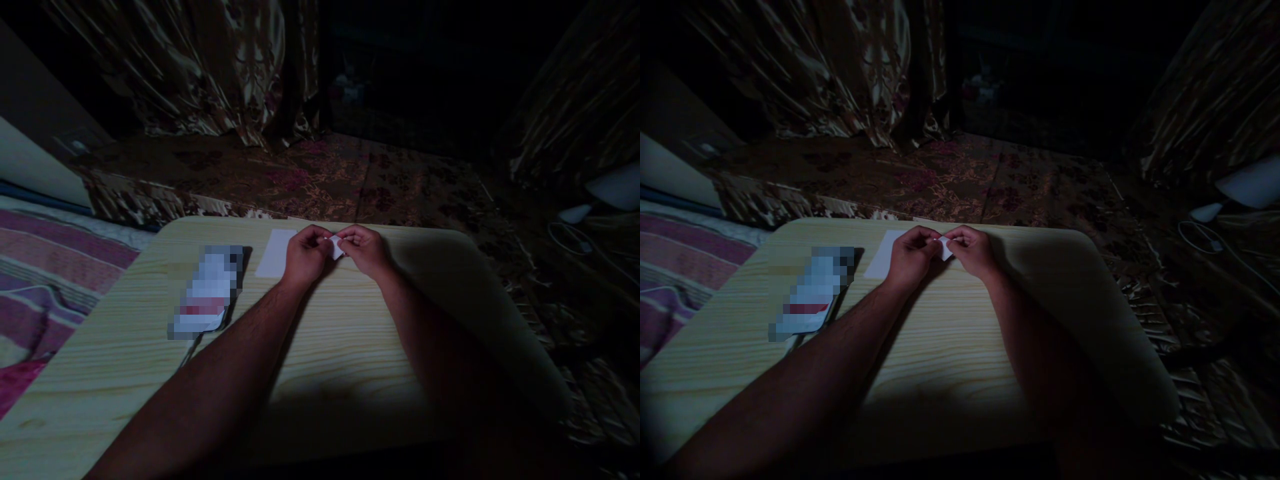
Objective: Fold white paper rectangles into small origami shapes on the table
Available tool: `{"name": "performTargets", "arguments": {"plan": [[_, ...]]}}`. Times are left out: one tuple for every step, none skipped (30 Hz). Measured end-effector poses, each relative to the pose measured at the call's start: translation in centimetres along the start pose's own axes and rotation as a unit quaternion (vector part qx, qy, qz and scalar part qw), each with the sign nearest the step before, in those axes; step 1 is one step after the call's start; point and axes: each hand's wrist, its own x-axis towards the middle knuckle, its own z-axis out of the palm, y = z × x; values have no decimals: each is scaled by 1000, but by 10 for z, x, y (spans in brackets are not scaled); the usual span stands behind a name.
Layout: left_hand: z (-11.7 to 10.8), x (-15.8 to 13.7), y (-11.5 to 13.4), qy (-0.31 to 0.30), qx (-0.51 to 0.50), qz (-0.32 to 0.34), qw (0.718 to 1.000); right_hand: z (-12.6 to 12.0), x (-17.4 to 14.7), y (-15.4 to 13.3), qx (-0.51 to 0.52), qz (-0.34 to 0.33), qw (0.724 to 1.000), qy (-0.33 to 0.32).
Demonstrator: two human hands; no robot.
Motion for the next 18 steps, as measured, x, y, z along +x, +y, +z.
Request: {"name": "performTargets", "arguments": {"plan": [[0,0,0,-2,-3,1,1000,0,0,0,0,1,1000,-1],[0,0,1,-4,-5,1,1000,0,0,-1,0,2,1000,0],[0,0,1,-4,-8,2,1000,0,0,-1,1,1,1000,0],[0,0,2,-4,-10,2,1000,0,0,-2,4,-1,1000,1],[0,0,3,-4,-14,2,1000,-1,0,-3,9,-3,1000,1],[0,0,3,-3,-18,1,1000,-1,0,-3,15,-5,1000,1],[0,0,4,-3,-23,0,1000,-1,0,-4,22,-7,1000,1],[0,0,4,-4,-27,-3,1000,-2,0,-5,28,-9,1000,1],[-1,1,5,-5,-30,-5,1000,-2,0,-6,31,-11,999,-1],[-1,1,5,-6,-32,-6,999,-2,0,-6,33,-14,999,-4],[-1,1,4,-6,-34,-7,999,-3,0,-6,34,-15,999,-6],[-2,1,4,-5,-35,-8,999,-4,-1,-7,34,-15,999,-8],[-2,1,4,-3,-34,-10,999,-4,-1,-7,33,-14,999,-10],[-2,0,4,-2,-32,-11,999,-5,-1,-6,31,-13,999,-10],[-2,0,4,-2,-28,-13,1000,-5,-1,-6,29,-11,999,-10],[-2,-1,5,-3,-23,-14,1000,-5,0,-6,28,-9,1000,-8],[-2,-1,5,-4,-20,-15,1000,-5,0,-6,27,-7,1000,-7],[-1,-2,6,-6,-20,-15,1000,-6,0,-6,27,-2,1000,-6]]}}
